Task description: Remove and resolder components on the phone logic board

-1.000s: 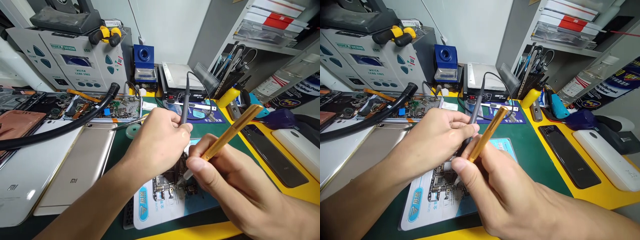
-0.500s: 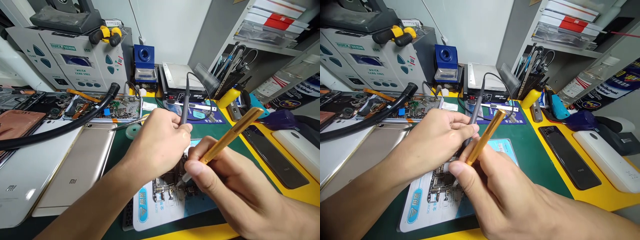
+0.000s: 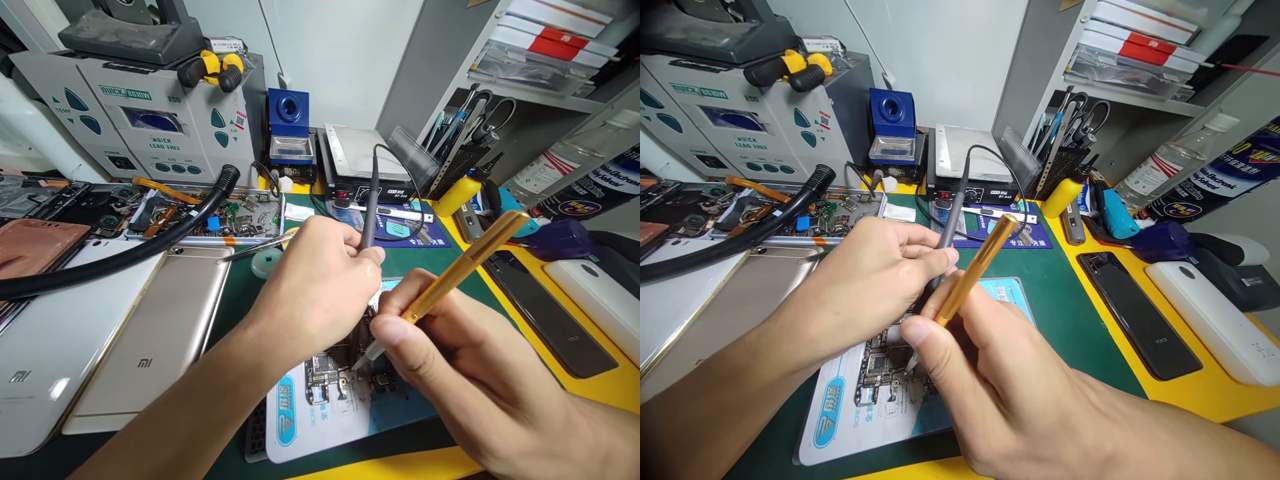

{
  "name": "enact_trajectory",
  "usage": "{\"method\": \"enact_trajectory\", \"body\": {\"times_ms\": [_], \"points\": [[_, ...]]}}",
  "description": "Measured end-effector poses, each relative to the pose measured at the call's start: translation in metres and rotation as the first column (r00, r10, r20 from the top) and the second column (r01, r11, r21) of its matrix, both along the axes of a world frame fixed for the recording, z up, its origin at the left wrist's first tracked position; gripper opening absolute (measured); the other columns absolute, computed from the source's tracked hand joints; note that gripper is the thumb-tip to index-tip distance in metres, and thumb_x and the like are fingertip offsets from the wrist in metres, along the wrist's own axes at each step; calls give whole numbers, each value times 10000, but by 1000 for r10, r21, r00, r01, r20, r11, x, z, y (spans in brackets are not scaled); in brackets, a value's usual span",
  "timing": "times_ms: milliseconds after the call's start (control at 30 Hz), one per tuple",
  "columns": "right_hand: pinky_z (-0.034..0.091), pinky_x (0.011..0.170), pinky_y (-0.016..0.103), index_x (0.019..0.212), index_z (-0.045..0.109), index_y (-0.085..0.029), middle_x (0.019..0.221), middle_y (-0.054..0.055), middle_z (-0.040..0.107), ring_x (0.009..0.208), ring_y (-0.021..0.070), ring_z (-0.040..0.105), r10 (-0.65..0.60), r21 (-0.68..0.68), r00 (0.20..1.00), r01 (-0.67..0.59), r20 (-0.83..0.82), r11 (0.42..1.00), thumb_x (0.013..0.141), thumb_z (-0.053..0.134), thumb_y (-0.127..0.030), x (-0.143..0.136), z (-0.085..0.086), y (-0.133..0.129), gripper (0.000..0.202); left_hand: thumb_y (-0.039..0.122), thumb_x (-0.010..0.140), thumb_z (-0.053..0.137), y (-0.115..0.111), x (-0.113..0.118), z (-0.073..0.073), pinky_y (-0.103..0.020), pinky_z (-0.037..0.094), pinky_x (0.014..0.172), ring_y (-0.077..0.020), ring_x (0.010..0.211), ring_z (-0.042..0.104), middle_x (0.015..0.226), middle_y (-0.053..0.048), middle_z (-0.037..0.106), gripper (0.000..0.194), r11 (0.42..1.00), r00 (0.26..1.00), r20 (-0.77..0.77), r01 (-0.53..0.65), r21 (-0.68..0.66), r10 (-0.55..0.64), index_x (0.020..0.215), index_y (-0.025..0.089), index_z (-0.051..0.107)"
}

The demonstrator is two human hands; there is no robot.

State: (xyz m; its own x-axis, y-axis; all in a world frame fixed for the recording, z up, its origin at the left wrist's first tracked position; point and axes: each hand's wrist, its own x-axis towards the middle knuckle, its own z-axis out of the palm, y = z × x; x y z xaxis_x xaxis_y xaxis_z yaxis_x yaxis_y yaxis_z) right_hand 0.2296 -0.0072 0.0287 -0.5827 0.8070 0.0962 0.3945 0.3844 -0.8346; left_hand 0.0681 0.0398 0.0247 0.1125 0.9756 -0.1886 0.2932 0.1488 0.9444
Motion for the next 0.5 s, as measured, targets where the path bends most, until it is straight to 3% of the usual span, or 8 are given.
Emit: {"method": "enact_trajectory", "body": {"times_ms": [167, 367, 500], "points": [[463, 695, 293, 1013, 519, -255, 852, -16, 509, 760, 158, 488, 5, -15, 1000, -5, -5, 1000, 1025, 483, -223, 0, 0, -1, 49, 358, 793, 636, 0, -1, -1, -261, 476, 601, -165, 678, 640, 679, 3, 635, 163, 999, 998, -49, 31, 23, -30, 853, 209, 667], [462, 669, 294, 949, 499, -248, 827, -15, 518, 728, 159, 500, -8, 0, 1000, 8, 3, 1000, 1019, 496, -226, 1, -1, 0, 74, 360, 804, 623, 1, 0, -3, -269, 503, 647, -177, 702, 656, 583, 25, 549, 147, 999, 997, -76, 34, 29, -32, 788, 214, 612], [446, 635, 265, 933, 519, -237, 810, -19, 500, 714, 142, 476, -2, 3, 1000, 2, 5, 1000, 1028, 502, -250, 0, 1, 1, 98, 354, 791, 636, 0, 0, -3, -273, 513, 663, -185, 724, 667, 566, 43, 520, 164, 999, 996, -81, 33, 28, -30, 895, 227, 643]]}}
